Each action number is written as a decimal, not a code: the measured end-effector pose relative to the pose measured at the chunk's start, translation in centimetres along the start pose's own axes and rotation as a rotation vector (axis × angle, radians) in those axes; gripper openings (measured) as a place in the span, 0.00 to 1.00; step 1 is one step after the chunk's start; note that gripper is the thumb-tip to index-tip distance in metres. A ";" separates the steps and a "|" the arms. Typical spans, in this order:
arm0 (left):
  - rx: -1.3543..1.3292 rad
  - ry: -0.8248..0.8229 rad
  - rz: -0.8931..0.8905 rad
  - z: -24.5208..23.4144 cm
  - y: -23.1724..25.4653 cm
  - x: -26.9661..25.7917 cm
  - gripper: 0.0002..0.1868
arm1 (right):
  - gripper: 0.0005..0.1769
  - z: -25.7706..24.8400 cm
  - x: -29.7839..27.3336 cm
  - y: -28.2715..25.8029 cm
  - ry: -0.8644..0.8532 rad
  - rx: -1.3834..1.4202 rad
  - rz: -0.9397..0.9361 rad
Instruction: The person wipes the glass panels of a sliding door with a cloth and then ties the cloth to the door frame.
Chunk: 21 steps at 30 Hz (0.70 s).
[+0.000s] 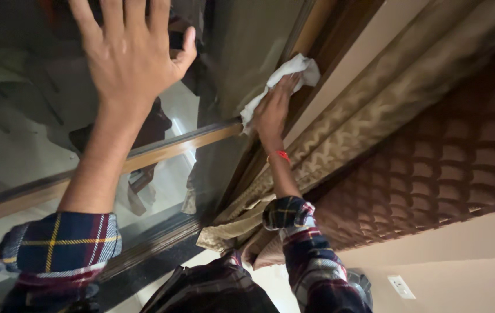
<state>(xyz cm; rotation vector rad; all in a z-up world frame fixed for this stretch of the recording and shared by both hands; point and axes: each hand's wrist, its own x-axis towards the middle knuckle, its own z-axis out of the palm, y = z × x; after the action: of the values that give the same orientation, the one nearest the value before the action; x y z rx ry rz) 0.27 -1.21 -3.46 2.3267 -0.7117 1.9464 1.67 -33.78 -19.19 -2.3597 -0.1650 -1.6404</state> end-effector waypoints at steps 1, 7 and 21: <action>-0.026 -0.030 -0.012 -0.1 0.3 -0.2 0.30 | 0.35 -0.3 0.6 0.1 0.020 0.010 -0.011; -0.120 -0.173 -0.046 -0.7 1.3 -1.5 0.38 | 0.33 -0.8 3.4 -0.2 0.061 0.049 0.036; -0.203 -0.284 -0.064 -1.8 2.2 -2.5 0.42 | 0.32 1.8 -3.6 2.2 -0.083 -0.002 0.058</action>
<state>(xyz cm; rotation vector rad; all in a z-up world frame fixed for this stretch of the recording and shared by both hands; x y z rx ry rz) -2.45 -1.83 -6.02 2.4860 -0.7979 1.4568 2.52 -35.20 -23.48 -2.4122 -0.1095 -1.5180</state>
